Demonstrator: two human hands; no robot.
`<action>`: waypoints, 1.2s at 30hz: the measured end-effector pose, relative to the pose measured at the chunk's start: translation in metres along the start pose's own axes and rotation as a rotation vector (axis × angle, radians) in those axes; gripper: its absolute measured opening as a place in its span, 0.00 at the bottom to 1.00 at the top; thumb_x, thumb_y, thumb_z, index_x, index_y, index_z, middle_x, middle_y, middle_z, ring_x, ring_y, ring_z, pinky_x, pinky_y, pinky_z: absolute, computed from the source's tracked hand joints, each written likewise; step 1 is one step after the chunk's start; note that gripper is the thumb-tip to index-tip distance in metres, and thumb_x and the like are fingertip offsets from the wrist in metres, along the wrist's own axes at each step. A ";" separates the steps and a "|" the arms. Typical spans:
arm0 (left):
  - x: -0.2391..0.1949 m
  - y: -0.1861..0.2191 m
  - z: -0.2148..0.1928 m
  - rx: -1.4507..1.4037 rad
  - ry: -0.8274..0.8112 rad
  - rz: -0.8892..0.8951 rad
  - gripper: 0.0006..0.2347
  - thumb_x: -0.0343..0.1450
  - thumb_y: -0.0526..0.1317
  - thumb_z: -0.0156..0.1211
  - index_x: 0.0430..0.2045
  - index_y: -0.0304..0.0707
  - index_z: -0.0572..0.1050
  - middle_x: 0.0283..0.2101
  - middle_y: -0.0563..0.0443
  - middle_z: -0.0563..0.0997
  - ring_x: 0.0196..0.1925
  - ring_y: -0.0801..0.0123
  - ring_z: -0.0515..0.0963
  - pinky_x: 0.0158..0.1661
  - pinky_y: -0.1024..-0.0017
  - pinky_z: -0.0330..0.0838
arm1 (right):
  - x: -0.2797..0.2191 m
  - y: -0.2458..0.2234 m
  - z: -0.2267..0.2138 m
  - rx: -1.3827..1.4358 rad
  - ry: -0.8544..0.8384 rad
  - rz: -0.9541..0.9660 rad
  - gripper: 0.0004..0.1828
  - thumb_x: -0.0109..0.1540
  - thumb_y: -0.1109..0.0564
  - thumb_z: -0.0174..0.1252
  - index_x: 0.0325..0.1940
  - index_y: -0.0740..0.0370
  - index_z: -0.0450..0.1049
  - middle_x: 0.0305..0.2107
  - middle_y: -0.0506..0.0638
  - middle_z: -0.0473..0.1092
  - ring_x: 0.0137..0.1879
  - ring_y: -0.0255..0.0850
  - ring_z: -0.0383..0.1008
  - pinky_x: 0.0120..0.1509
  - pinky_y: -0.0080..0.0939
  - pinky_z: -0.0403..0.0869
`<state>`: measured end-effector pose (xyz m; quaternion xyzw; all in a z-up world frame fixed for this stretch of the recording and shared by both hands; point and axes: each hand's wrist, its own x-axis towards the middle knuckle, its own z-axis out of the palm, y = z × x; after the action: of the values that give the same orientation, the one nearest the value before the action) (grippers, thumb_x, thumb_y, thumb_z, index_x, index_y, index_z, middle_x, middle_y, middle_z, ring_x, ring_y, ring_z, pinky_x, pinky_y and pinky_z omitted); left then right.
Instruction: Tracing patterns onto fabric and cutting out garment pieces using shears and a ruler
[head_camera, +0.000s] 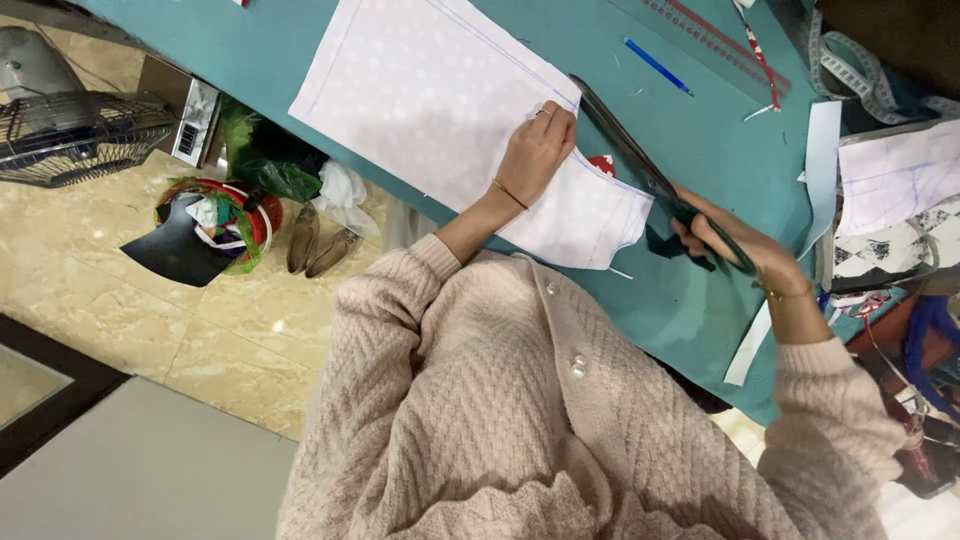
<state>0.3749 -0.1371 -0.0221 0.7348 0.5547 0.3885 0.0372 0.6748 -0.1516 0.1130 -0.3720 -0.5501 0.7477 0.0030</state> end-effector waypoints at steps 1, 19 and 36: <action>0.000 0.000 0.000 0.049 0.014 0.018 0.05 0.71 0.27 0.58 0.29 0.35 0.70 0.33 0.49 0.70 0.32 0.66 0.72 0.32 0.72 0.73 | 0.005 -0.012 -0.001 -0.040 0.038 0.078 0.47 0.65 0.32 0.40 0.84 0.54 0.42 0.30 0.45 0.52 0.31 0.33 0.49 0.34 0.29 0.54; -0.008 -0.007 0.015 0.136 0.008 0.066 0.03 0.73 0.30 0.56 0.30 0.37 0.72 0.33 0.51 0.71 0.34 0.68 0.72 0.32 0.73 0.72 | 0.044 -0.051 -0.022 -0.474 0.108 0.164 0.46 0.62 0.33 0.40 0.81 0.52 0.43 0.78 0.49 0.42 0.82 0.43 0.41 0.82 0.45 0.44; -0.005 -0.006 0.013 0.153 0.026 0.064 0.03 0.73 0.30 0.56 0.30 0.37 0.73 0.33 0.51 0.72 0.34 0.69 0.72 0.31 0.73 0.71 | 0.046 -0.035 -0.029 -0.165 0.160 0.186 0.38 0.66 0.47 0.48 0.81 0.52 0.52 0.23 0.42 0.45 0.26 0.33 0.44 0.27 0.35 0.47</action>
<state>0.3781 -0.1346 -0.0368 0.7477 0.5595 0.3555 -0.0384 0.6440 -0.0946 0.1131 -0.4788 -0.5708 0.6649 -0.0528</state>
